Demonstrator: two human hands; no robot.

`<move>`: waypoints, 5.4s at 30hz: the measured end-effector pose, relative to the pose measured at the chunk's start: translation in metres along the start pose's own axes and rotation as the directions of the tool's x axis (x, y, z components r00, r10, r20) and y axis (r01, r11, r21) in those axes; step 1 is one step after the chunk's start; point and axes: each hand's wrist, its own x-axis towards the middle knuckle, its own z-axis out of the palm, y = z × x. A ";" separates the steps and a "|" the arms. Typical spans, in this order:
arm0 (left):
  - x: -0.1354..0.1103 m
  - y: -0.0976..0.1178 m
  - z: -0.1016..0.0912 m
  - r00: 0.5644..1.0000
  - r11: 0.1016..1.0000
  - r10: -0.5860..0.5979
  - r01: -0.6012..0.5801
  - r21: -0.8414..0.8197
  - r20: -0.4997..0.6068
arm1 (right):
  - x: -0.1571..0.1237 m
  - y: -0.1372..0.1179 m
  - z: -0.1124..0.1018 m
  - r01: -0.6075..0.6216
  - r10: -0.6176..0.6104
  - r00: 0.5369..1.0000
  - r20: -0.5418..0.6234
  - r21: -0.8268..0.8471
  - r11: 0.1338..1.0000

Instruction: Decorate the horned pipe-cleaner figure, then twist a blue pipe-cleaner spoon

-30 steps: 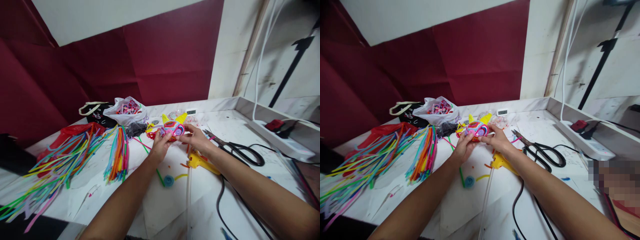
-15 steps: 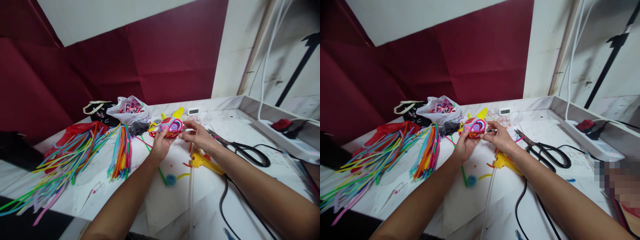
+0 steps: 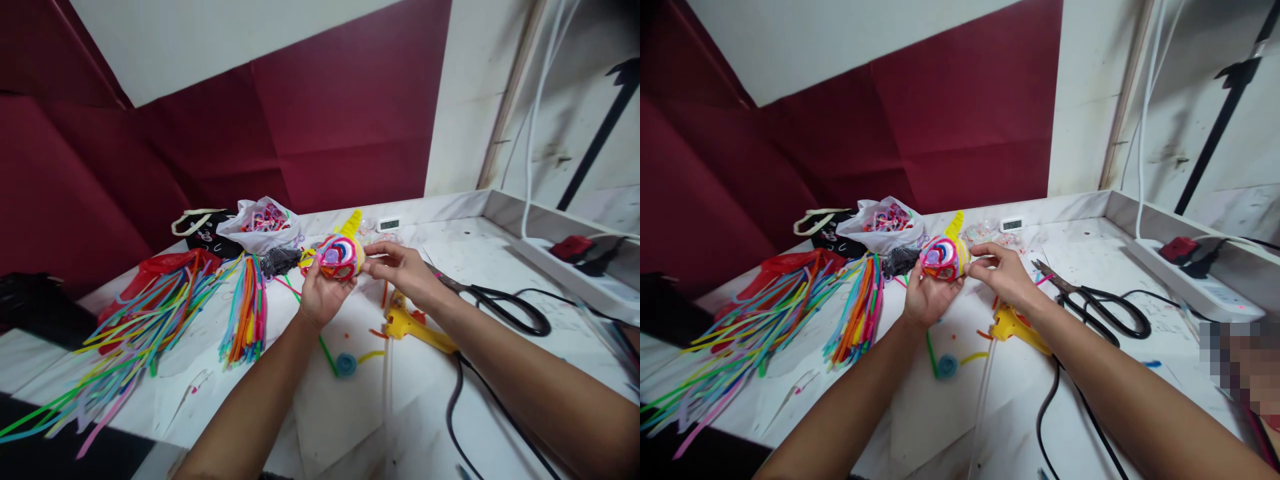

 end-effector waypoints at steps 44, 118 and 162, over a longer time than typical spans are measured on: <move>-0.004 -0.037 0.003 0.854 0.619 0.517 -0.413 0.668 0.049 | -0.008 0.005 0.013 -0.218 0.215 0.976 0.035 0.139 0.966; -0.001 -0.023 0.006 0.991 0.974 0.129 -0.119 0.192 -0.041 | -0.001 -0.012 -0.001 -0.380 0.370 0.925 0.091 0.293 0.877; 0.008 -0.015 -0.002 0.967 0.988 0.153 -0.143 0.066 -0.202 | -0.088 0.001 0.054 0.683 0.234 0.606 0.760 -0.648 0.336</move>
